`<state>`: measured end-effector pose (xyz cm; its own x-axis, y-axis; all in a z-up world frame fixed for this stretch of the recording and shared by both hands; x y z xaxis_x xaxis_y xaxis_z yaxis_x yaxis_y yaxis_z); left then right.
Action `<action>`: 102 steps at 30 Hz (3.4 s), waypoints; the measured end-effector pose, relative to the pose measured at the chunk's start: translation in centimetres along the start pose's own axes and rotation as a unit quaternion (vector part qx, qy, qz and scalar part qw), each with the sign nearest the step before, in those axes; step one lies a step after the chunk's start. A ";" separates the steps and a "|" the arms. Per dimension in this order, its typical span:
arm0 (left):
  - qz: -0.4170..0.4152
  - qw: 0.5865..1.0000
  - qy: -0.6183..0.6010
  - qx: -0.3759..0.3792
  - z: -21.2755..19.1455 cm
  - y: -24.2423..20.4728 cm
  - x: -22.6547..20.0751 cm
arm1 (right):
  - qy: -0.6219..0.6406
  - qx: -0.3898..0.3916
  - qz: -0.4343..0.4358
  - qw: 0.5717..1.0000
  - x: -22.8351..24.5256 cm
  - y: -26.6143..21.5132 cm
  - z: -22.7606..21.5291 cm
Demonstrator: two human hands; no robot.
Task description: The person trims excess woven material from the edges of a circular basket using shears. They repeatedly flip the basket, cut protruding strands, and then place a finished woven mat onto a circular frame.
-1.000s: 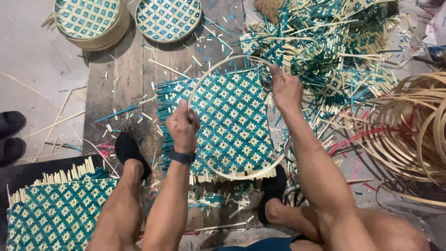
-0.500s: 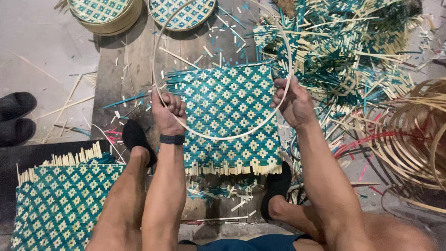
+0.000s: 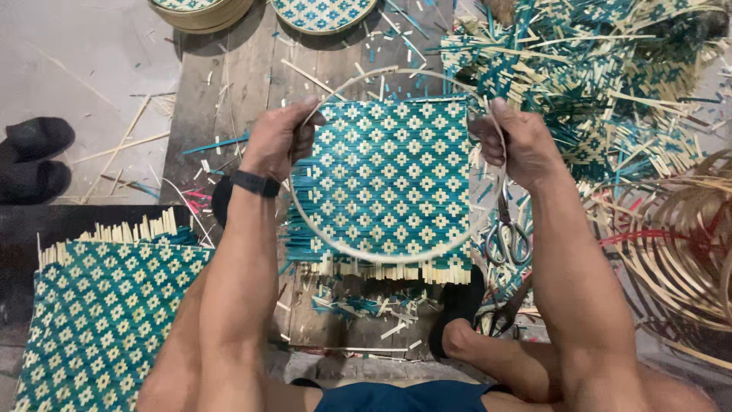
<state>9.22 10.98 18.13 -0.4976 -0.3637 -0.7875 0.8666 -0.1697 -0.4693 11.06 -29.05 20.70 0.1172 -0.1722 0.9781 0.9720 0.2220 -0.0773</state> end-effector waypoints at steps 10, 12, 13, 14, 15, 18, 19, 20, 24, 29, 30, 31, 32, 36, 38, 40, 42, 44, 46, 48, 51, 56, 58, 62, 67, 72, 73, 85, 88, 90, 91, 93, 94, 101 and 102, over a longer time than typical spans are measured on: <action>-0.019 0.998 -0.009 -0.056 -0.7 -1.1 1.7 | -0.012 -0.080 -0.012 0.997 -1.3 -0.6 -2.8; -0.017 0.997 -0.046 -0.052 -0.8 -0.8 2.1 | -0.035 -0.058 -0.025 0.997 -0.9 -0.7 -3.0; -0.017 0.997 -0.065 -0.049 -0.8 -0.6 2.3 | -0.044 -0.053 -0.035 0.997 -1.2 -0.6 -2.6; 0.038 0.996 -0.062 -0.053 -0.9 -0.7 2.6 | -0.053 -0.045 -0.045 0.997 -1.3 -0.4 -2.2; 0.093 0.992 -0.060 -0.057 -1.1 -0.8 3.0 | -0.123 -0.088 -0.015 0.988 -1.4 -0.3 -2.0; 0.326 0.938 0.065 -0.093 -1.2 -2.0 5.2 | -0.175 -0.165 0.071 0.968 -1.8 -0.5 -1.7; 0.410 0.897 0.124 -0.110 -1.0 -2.3 5.6 | -0.095 -0.155 0.092 0.979 -2.1 -0.6 -1.7; 0.480 0.856 0.138 -0.131 -0.6 -2.5 6.0 | -0.015 -0.144 0.115 0.983 -2.4 -0.6 -1.8; 0.441 0.865 -0.015 -0.237 0.8 -1.6 6.8 | 0.075 -0.107 -0.038 0.991 -3.4 0.0 -2.8; 0.130 0.947 -0.290 -0.045 -0.9 0.5 9.9 | 0.131 -0.130 -0.098 0.978 -4.7 -0.2 -3.5; 0.105 0.942 -0.318 -0.030 -1.2 0.8 10.6 | 0.148 -0.135 -0.081 0.976 -4.8 -0.1 -3.4; 0.079 0.935 -0.345 -0.015 -1.6 1.2 11.0 | 0.165 -0.139 -0.065 0.974 -4.9 0.0 -3.2; 0.052 0.933 -0.355 0.011 -2.0 1.4 11.3 | 0.180 -0.143 -0.047 0.972 -5.0 -0.1 -3.1; 0.014 0.921 -0.381 0.082 -3.0 2.0 12.5 | 0.147 -0.185 -0.046 0.971 -6.0 -0.3 -3.3; 0.018 0.913 -0.380 0.147 -3.9 2.0 12.4 | 0.088 -0.255 -0.049 0.962 -6.4 -0.5 -3.7; 0.009 0.893 -0.368 0.259 -4.5 1.9 11.5 | 0.169 -0.167 -0.081 0.968 -6.2 -0.2 -4.1; 0.039 0.877 -0.427 0.214 -3.8 1.6 11.7 | 0.196 -0.116 -0.081 0.970 -6.3 0.1 -3.8; 0.042 0.872 -0.456 0.171 -2.7 1.2 11.5 | 0.172 -0.104 -0.049 0.978 -6.7 0.0 -3.4; 0.020 0.881 -0.455 0.129 -2.0 0.6 10.6 | 0.205 -0.068 -0.046 0.975 -7.2 0.1 -3.4; -0.005 0.923 -0.379 0.069 -2.7 0.2 9.3 | 0.219 -0.038 -0.040 0.974 -7.7 0.2 -4.2; 0.002 0.934 -0.346 0.084 -3.3 1.7 9.1 | 0.220 -0.028 -0.044 0.974 -9.1 0.2 -5.1; 0.068 0.929 -0.362 0.031 -4.0 4.4 10.4 | 0.216 -0.024 -0.095 0.972 -9.8 0.8 -4.1; 0.065 0.929 -0.357 0.071 -4.7 4.7 10.6 | 0.142 -0.050 -0.097 0.984 -8.8 0.6 -4.5; 0.034 0.910 -0.400 0.100 -5.3 5.5 10.7 | 0.102 -0.086 -0.096 0.986 -8.2 0.0 -4.2; 0.057 0.907 -0.408 0.086 -5.4 5.9 12.4 | -0.026 -0.118 -0.103 0.987 -9.6 -0.3 -3.7; 0.041 0.911 -0.406 0.059 -6.1 6.3 14.7 | -0.054 -0.129 -0.075 0.987 -10.3 -0.7 -3.2; 0.039 0.910 -0.408 0.061 -6.3 6.3 15.1 | -0.056 -0.130 -0.067 0.988 -10.4 -0.8 -3.1; 0.255 0.952 -0.021 0.166 0.7 0.6 12.2 | -0.022 -0.059 -0.126 0.990 -5.0 -0.5 1.6; 0.028 0.930 0.358 0.071 7.1 -1.2 13.7 | 0.104 -0.084 -0.079 0.988 -3.3 -0.8 3.0; 0.309 0.868 0.385 -0.061 9.2 -2.5 13.7 | 0.099 -0.113 -0.064 0.987 -3.5 -0.4 2.2; 0.441 0.802 0.383 -0.123 9.5 -2.6 13.9 | 0.091 -0.123 -0.051 0.987 -3.7 -0.2 1.2; 0.485 0.779 0.329 -0.222 6.7 -0.6 13.0 | 0.096 -0.123 -0.026 0.987 -4.0 -0.2 -1.1; 0.484 0.778 0.299 -0.267 4.5 0.6 12.5 | 0.108 -0.113 -0.012 0.988 -4.2 -0.5 -2.1; -0.025 0.989 -0.138 -0.043 -4.7 5.2 12.7 | 0.110 -0.063 0.081 0.989 -7.2 -0.1 -4.6; -0.048 0.984 -0.173 -0.022 -4.8 5.4 13.1 | 0.109 -0.068 0.084 0.988 -7.8 0.0 -4.9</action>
<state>7.19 9.66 3.32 -0.5284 -0.6385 -0.5596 0.8102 -0.1822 -0.5571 11.12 -32.41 12.17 0.3064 -0.3501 0.8852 0.9516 0.1371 -0.2751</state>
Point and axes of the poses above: each hand's wrist, its own y-axis towards the middle knuckle, its own z-axis out of the palm, x = y × z, the point moved 1 cm from there along y, towards the middle knuckle, and after that the axes turned 11 degrees about -z, right-handed, at the moved point
